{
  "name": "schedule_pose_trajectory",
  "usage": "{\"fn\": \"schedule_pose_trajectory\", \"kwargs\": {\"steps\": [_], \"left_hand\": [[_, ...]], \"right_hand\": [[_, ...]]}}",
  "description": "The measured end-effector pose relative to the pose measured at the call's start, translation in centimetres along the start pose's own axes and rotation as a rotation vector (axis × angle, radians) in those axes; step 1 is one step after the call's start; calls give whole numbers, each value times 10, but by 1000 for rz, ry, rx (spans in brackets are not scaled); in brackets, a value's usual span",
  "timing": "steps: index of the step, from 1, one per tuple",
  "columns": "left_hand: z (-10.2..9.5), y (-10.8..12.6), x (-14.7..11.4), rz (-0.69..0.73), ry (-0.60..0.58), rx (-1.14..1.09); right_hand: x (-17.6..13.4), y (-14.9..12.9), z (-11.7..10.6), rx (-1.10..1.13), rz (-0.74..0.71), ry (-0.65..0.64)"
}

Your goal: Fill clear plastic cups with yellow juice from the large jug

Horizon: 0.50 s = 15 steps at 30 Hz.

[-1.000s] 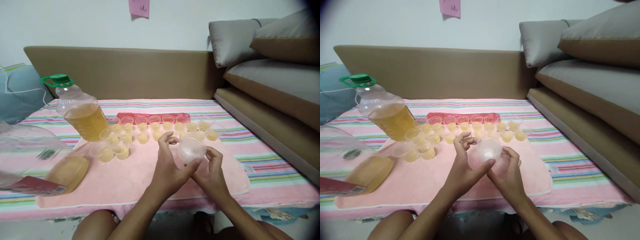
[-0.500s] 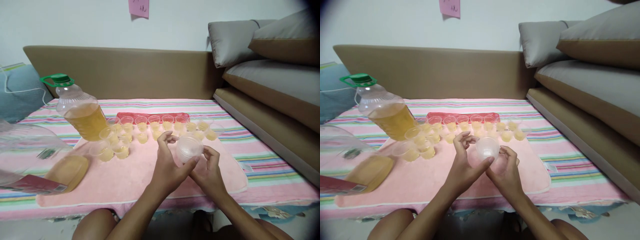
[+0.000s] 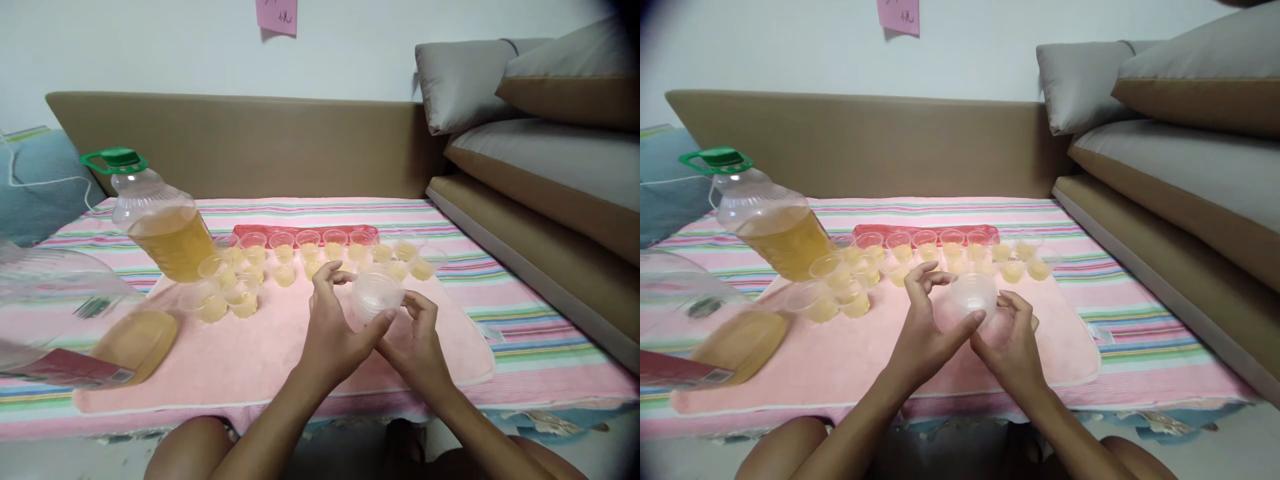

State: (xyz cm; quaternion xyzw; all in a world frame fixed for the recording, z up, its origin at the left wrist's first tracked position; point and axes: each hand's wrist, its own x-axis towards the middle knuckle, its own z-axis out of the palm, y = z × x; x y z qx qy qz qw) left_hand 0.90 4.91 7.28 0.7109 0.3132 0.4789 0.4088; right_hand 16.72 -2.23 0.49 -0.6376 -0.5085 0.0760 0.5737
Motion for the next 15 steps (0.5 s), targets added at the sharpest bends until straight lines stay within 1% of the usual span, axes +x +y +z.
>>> {"fn": "schedule_pose_trajectory", "kwargs": {"steps": [5, 15], "left_hand": [[0, 0, 0, -14, 6, 19], [0, 2, 0, 18, 18, 45]], "right_hand": [[-1, -1, -1, -10, 15, -7], [-1, -3, -1, -24, 73, -15]]}}
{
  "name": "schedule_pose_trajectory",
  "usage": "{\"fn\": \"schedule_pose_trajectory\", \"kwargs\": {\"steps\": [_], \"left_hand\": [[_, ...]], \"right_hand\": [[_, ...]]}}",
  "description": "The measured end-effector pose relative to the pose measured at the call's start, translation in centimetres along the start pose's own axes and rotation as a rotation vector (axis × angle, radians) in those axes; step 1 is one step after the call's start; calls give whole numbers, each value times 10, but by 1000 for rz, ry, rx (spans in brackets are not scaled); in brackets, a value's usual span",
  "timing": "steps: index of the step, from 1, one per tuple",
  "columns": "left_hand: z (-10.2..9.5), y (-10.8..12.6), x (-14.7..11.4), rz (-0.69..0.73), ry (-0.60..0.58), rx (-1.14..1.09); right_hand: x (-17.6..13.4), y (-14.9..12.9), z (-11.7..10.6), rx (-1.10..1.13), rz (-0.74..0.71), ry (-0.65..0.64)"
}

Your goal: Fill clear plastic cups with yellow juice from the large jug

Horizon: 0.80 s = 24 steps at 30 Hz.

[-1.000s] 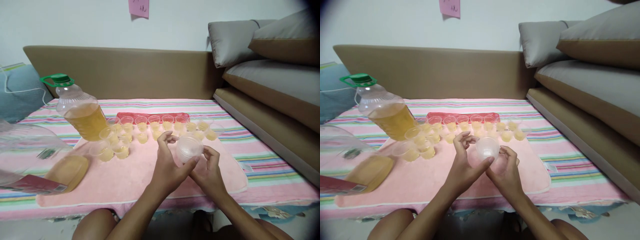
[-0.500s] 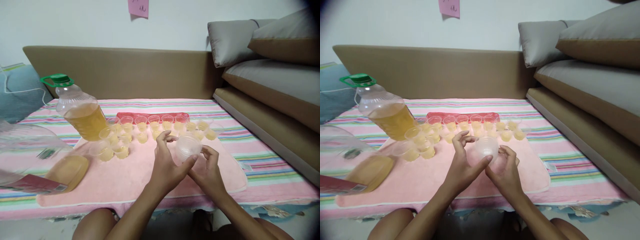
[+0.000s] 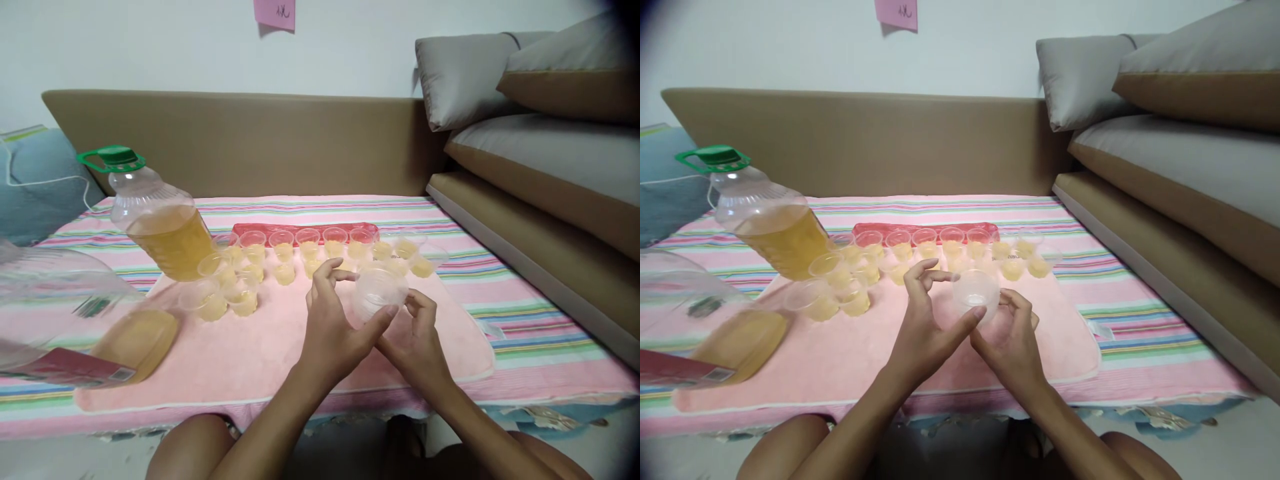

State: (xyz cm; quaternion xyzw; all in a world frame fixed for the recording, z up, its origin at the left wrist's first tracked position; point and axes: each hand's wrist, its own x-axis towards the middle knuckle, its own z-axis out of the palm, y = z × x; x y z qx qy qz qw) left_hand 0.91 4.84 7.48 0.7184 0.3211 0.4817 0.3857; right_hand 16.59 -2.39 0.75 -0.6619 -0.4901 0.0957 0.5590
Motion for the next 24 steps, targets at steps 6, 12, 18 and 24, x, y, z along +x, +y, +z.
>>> {"fn": "schedule_pose_trajectory", "kwargs": {"steps": [6, 12, 18, 24], "left_hand": [[0, -1, 0, 47, 33, -4], [-2, -2, 2, 131, 66, -27], [0, -1, 1, 108, 65, -31], [0, -1, -1, 88, 70, -17]], "right_hand": [[0, 2, 1, 19, -35, 18], [1, 0, 2, 9, -26, 18], [2, 0, 2, -36, -62, 48], [3, 0, 2, -96, -69, 82]]}}
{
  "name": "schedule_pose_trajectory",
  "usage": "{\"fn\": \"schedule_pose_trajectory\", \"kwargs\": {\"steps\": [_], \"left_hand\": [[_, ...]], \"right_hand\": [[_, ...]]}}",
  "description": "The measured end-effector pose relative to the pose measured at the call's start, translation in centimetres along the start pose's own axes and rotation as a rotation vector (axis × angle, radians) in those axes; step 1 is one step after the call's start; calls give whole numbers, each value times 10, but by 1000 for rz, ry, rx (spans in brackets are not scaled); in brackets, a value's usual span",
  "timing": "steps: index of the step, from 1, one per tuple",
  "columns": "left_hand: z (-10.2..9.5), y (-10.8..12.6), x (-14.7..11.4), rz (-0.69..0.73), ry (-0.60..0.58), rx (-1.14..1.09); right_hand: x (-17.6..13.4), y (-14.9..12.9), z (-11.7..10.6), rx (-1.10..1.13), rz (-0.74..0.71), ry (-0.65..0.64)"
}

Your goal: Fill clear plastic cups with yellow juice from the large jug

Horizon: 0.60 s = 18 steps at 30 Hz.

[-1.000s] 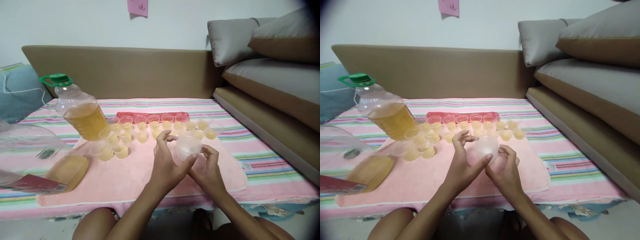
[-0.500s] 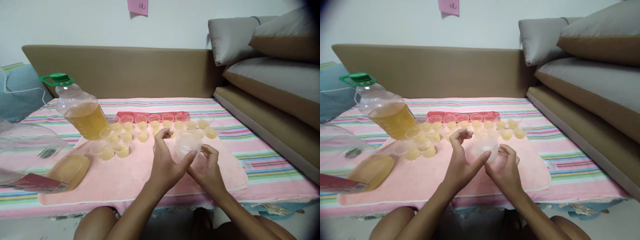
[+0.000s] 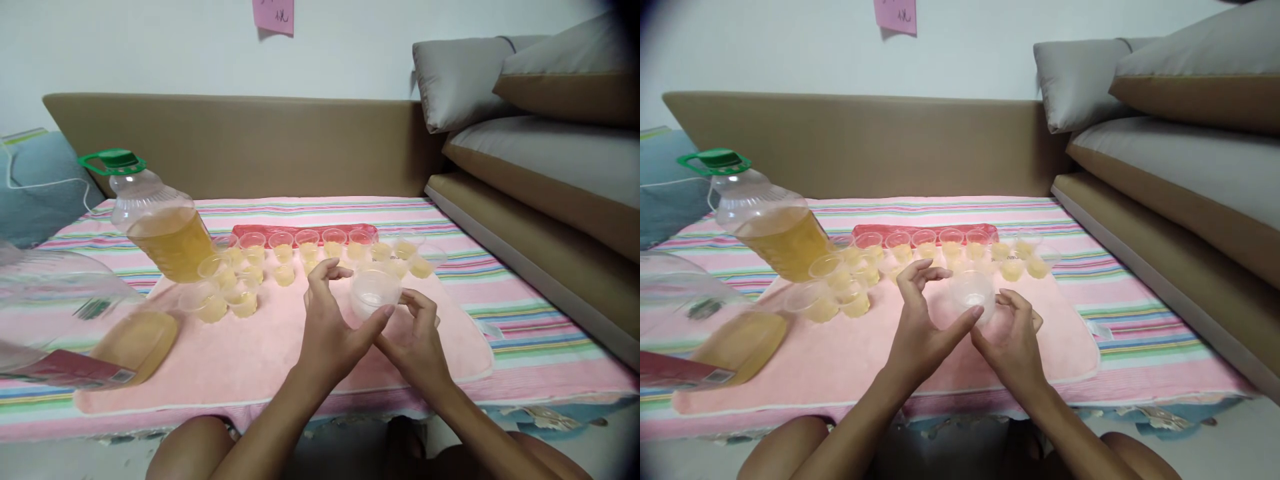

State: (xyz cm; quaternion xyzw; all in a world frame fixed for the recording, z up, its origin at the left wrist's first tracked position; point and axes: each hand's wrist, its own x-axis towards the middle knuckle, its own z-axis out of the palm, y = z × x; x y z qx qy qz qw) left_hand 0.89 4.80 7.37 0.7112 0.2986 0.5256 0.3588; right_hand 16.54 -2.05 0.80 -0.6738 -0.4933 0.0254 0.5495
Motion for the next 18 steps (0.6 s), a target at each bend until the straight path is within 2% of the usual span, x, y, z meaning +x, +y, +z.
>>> {"fn": "schedule_pose_trajectory", "kwargs": {"steps": [7, 13, 15, 18], "left_hand": [[-8, 10, 5, 80, 83, -25], [-39, 30, 22, 129, 240, -130], [-47, 26, 26, 117, 250, -126], [-49, 8, 23, 51, 209, -83]], "right_hand": [[-1, 5, -1, -45, 7, -34], [5, 11, -6, -46, -13, -54], [16, 14, -14, -25, -34, -7], [44, 26, -37, 15, -98, 141]]}}
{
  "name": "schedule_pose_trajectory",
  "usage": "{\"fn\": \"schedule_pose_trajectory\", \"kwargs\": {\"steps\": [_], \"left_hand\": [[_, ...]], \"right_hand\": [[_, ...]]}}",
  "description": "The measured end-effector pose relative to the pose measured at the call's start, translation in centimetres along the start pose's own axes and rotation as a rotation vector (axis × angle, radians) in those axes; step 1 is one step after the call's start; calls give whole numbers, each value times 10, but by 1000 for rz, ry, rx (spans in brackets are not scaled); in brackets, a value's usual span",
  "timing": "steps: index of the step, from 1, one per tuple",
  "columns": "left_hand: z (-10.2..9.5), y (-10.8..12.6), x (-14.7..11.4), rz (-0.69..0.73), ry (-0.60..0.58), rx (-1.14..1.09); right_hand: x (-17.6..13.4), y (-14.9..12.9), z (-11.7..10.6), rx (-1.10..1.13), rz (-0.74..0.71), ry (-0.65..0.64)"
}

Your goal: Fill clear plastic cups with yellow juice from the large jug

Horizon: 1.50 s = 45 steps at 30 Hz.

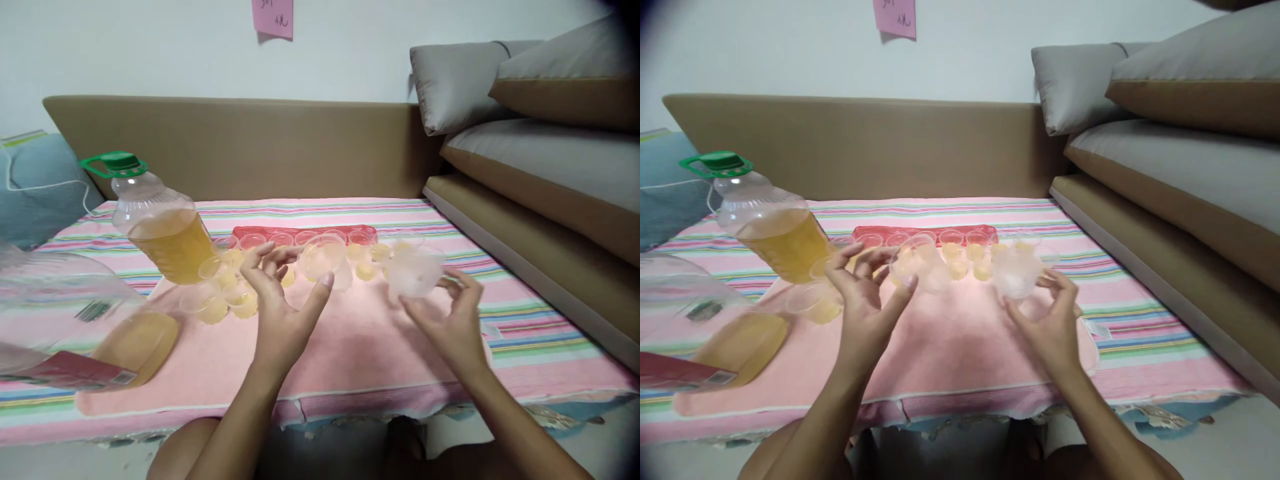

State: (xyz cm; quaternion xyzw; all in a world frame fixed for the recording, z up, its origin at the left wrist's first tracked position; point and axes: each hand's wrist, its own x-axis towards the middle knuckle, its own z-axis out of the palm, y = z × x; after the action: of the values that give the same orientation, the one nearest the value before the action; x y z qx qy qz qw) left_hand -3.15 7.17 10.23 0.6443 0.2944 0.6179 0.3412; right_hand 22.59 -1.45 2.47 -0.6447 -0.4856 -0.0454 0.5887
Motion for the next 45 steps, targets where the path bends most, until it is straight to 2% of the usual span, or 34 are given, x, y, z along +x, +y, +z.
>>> {"fn": "schedule_pose_trajectory", "kwargs": {"steps": [3, 6, 10, 13, 17, 24, 28, 34, 45], "left_hand": [[4, -23, -17, -76, -128, 57], [10, -39, -36, -124, -244, 93], [17, -47, -48, -150, -308, 84], [20, -50, -49, -167, -329, 83], [22, -54, -52, -197, -349, 94], [25, -56, -55, -224, -392, 123], [26, -57, -54, -233, -410, 148], [24, -57, -55, -249, -441, 219], [20, -52, -53, -264, -468, 290]], "right_hand": [[35, 28, -26, -88, 19, 169], [64, 64, -49, -133, 117, 336], [85, 105, -64, -170, 265, 422], [90, 122, -69, -214, 393, 448], [91, 133, -72, -246, 500, 456], [90, 146, -77, -283, 572, 428], [87, 153, -76, -284, 588, 395], [81, 156, -68, -286, 578, 431], [76, 172, -69, -288, 539, 418]]}}
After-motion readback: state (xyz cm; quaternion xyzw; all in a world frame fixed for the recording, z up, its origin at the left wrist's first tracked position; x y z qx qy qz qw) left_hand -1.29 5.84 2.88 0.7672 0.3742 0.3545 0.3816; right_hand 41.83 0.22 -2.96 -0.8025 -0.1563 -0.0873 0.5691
